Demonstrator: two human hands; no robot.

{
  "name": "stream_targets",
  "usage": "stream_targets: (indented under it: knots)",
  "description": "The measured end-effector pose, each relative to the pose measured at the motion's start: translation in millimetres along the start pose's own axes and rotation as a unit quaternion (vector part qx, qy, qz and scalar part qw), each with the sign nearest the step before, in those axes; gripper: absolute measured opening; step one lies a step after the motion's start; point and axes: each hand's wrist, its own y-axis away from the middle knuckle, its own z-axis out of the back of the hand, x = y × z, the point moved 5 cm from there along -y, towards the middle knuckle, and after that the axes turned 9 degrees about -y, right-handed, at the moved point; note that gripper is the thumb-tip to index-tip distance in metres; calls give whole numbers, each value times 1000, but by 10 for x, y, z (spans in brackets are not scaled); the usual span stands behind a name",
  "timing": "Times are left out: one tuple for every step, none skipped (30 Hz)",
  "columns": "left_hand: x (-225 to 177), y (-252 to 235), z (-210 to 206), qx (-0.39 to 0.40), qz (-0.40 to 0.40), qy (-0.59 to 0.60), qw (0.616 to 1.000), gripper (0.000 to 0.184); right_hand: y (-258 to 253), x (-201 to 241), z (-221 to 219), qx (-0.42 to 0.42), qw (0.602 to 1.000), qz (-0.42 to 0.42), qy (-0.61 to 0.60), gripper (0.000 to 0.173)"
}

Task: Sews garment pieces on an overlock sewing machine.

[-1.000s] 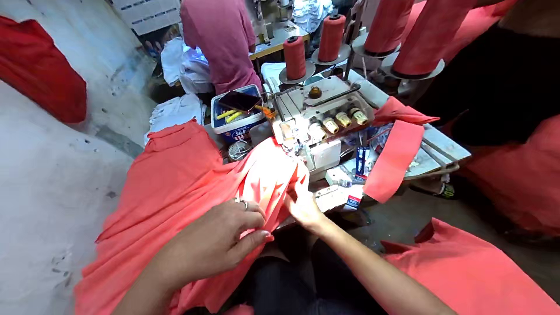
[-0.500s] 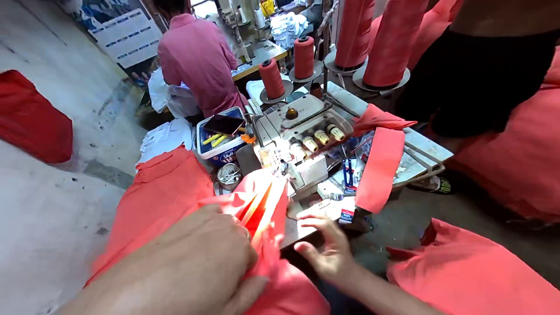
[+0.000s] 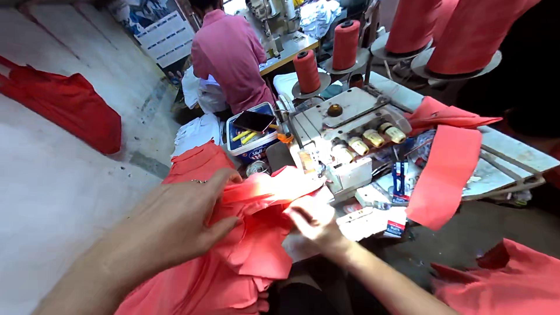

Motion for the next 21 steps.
stream_targets:
  knots:
    - [13, 34, -44, -16, -5, 21, 1000, 47, -17, -97, 158, -58, 998, -5, 25, 19]
    - [7, 56, -67, -22, -8, 38, 999, 45, -59, -175, 261, -82, 995, -17, 57, 22]
    - [-10, 71, -79, -27, -14, 47, 998, 41, -106, -218, 298, -82, 993, -25, 82, 27]
    - [-36, 79, -81, -38, -23, 49, 998, 38, -156, -215, 280, -68, 993, -23, 94, 29]
    - [-68, 84, -76, -52, -38, 50, 997, 35, -205, -161, 222, -42, 995, -9, 88, 30]
    - [-103, 88, -69, -67, -56, 46, 995, 31, -253, -63, 136, -13, 997, 18, 70, 28]
    - [-135, 94, -65, -75, -73, 37, 994, 29, -306, 72, 45, 20, 998, 50, 39, 24]
    - [-164, 102, -64, -80, -86, 21, 993, 27, -362, 230, -35, 60, 995, 76, -9, 21]
    - [-189, 114, -67, -85, -95, 2, 992, 26, -418, 388, -98, 93, 989, 97, -60, 17]
    - [-205, 129, -75, -86, -100, -16, 991, 24, -459, 525, -137, 115, 981, 116, -101, 15]
    - [-219, 139, -89, -90, -106, -30, 990, 24, -480, 616, -152, 124, 976, 133, -122, 14]
    - [-231, 146, -98, -92, -111, -43, 989, 27, -481, 643, -141, 122, 975, 143, -122, 15]
    - [-242, 152, -100, -92, -113, -56, 988, 30, -460, 601, -109, 116, 977, 143, -103, 16]
    - [-251, 156, -98, -94, -115, -66, 987, 32, -420, 503, -63, 107, 982, 139, -74, 17]
    - [-257, 160, -96, -96, -117, -72, 986, 33, -366, 375, -9, 92, 986, 135, -39, 20]
    - [-261, 166, -98, -99, -119, -73, 985, 34, -302, 242, 47, 72, 988, 134, -3, 22]
    - [-264, 170, -105, -104, -121, -74, 984, 34, -245, 123, 100, 58, 990, 131, 17, 24]
    - [-270, 173, -111, -110, -122, -76, 984, 35, -201, 42, 154, 53, 991, 122, 23, 24]
    - [-276, 173, -114, -116, -122, -78, 983, 35, -172, -1, 199, 51, 992, 112, 19, 24]
    - [-281, 172, -113, -123, -121, -80, 982, 35, -159, -12, 234, 52, 993, 104, 13, 24]
    - [-287, 168, -107, -127, -120, -83, 981, 35, -162, -9, 257, 48, 994, 99, 8, 24]
